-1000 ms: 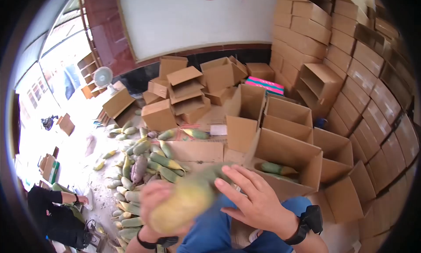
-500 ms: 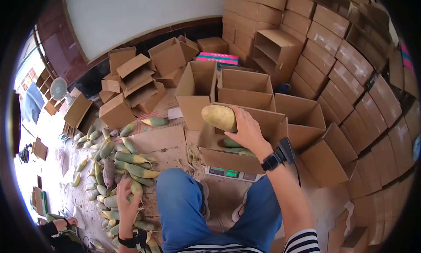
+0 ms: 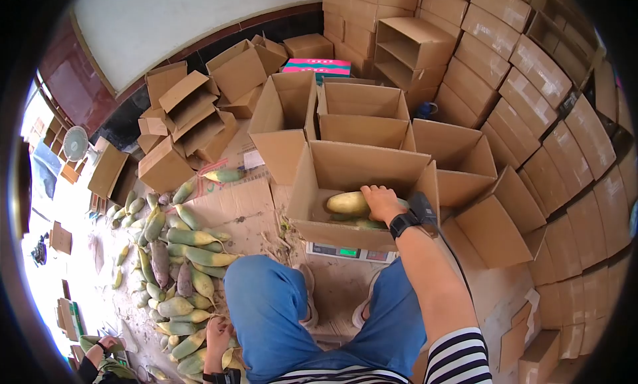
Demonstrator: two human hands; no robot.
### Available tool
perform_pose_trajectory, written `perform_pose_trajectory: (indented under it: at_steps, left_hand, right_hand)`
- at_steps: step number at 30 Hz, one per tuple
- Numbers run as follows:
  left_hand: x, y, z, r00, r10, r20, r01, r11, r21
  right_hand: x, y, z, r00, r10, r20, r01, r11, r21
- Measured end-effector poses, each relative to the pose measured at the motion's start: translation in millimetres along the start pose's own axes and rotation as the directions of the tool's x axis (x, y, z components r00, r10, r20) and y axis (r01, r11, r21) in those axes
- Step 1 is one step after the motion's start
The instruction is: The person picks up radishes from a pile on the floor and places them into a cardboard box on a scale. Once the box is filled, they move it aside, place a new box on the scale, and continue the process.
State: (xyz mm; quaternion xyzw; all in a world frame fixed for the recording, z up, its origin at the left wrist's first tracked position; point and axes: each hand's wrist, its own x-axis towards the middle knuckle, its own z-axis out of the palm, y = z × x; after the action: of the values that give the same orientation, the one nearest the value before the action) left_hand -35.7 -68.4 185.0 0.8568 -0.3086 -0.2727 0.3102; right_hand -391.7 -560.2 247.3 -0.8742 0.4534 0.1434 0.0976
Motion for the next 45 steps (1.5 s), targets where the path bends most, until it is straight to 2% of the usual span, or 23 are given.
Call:
perform_pose_trajectory:
  at_steps: [4, 6, 10, 11, 13, 14, 16, 19, 21, 22, 23, 24, 26, 27, 28, 29, 30, 32, 34, 35, 36, 39, 45]
  left_hand:
    - [5, 7, 6, 0.997, 0.067, 0.039, -0.069, 0.996, 0.062]
    - [3, 5, 9, 0.993, 0.107, 0.045, -0.111, 0.990, 0.092]
    - [1, 24, 10, 0.996, 0.072, 0.056, -0.076, 0.995, 0.066]
    - [2, 33, 8, 0.996, 0.066, 0.064, -0.070, 0.995, 0.074]
    - [10, 55, 0, 0.992, 0.118, 0.039, -0.123, 0.983, 0.139]
    - [14, 70, -6, 0.986, 0.167, 0.007, -0.164, 0.964, 0.209]
    - [15, 123, -22, 0.978, 0.191, -0.088, -0.195, 0.980, -0.034]
    - [1, 213, -32, 0.943, 0.223, -0.246, -0.330, 0.720, -0.611]
    - [-18, 261, -23, 0.939, 0.235, -0.250, -0.339, 0.533, -0.775]
    - [-25, 279, -15, 0.960, 0.278, -0.040, -0.126, 0.300, -0.946]
    - [-29, 294, -13, 0.916, 0.370, 0.152, 0.139, 0.062, -0.988]
    - [-29, 305, -18, 0.911, 0.382, 0.154, 0.141, 0.062, -0.988]
    - [-30, 316, -31, 0.898, 0.143, 0.416, 0.440, -0.256, -0.861]
    - [-4, 290, -48, 0.704, 0.652, 0.283, 0.488, -0.154, -0.859]
    - [-13, 305, -66, 0.909, 0.408, 0.088, 0.199, -0.238, -0.951]
    - [-27, 327, -92, 0.982, 0.123, -0.141, -0.112, -0.222, -0.969]
    - [-36, 342, -103, 0.900, 0.041, -0.434, -0.421, -0.171, -0.891]
    - [-25, 303, -119, 0.667, 0.233, -0.707, -0.742, 0.290, -0.605]
    - [-18, 269, -109, 0.663, 0.447, -0.601, -0.746, 0.453, -0.488]
    - [-26, 271, -93, 0.725, 0.387, -0.569, -0.648, 0.664, -0.374]
    - [-29, 268, -83, 0.837, 0.304, -0.455, -0.537, 0.617, -0.575]
    - [-33, 255, -61, 0.900, 0.251, -0.356, -0.414, 0.747, -0.520]
    - [-33, 236, -56, 0.873, 0.283, -0.397, -0.462, 0.739, -0.491]
  right_hand:
    - [-14, -19, -33, 0.983, -0.038, -0.181, 0.056, 0.994, 0.093]
    - [-26, -27, -50, 0.870, -0.098, -0.483, 0.210, 0.961, 0.182]
    - [-86, -53, -108, 0.774, -0.052, -0.631, 0.354, 0.862, 0.364]
    - [-99, -57, -112, 0.844, -0.020, -0.535, 0.467, 0.516, 0.718]
    - [-123, -64, -120, 0.932, -0.111, -0.345, 0.312, -0.236, 0.920]
    - [-131, -66, -118, 0.932, -0.107, -0.348, 0.317, -0.228, 0.921]
    - [-144, -73, -112, 0.917, -0.172, -0.359, 0.201, -0.579, 0.790]
    - [-169, -113, -118, 0.842, 0.048, -0.538, 0.540, -0.097, 0.836]
    - [-187, -153, -134, 0.589, 0.026, -0.808, 0.741, 0.381, 0.553]
    - [-188, -177, -131, 0.373, -0.047, -0.927, 0.769, 0.574, 0.281]
    - [-193, -204, -122, 0.249, -0.105, -0.963, 0.823, 0.547, 0.153]
    - [-191, -233, -100, 0.210, -0.268, -0.940, 0.891, 0.449, 0.071]
    - [-186, -250, -73, 0.325, -0.441, -0.837, 0.909, 0.391, 0.147]
    - [-181, -243, -62, 0.408, -0.460, -0.789, 0.863, 0.476, 0.169]
    - [-180, -236, -57, 0.483, -0.480, -0.733, 0.817, 0.548, 0.180]
    - [-186, -221, -57, 0.653, -0.448, -0.611, 0.720, 0.617, 0.317]
    - [-192, -200, -59, 0.797, -0.395, -0.457, 0.588, 0.682, 0.435]
    - [-213, -171, -107, 0.693, -0.283, -0.663, 0.689, 0.533, 0.491]
    - [-246, -164, -162, 0.529, -0.139, -0.837, 0.805, 0.393, 0.444]
    - [-261, -162, -182, 0.412, -0.164, -0.896, 0.854, 0.413, 0.317]
    - [-272, -161, -195, 0.290, -0.190, -0.938, 0.881, 0.435, 0.184]
    - [-300, -160, -213, 0.011, -0.252, -0.968, 0.909, 0.406, -0.095]
    - [-327, -158, -216, -0.111, -0.254, -0.961, 0.909, 0.364, -0.202]
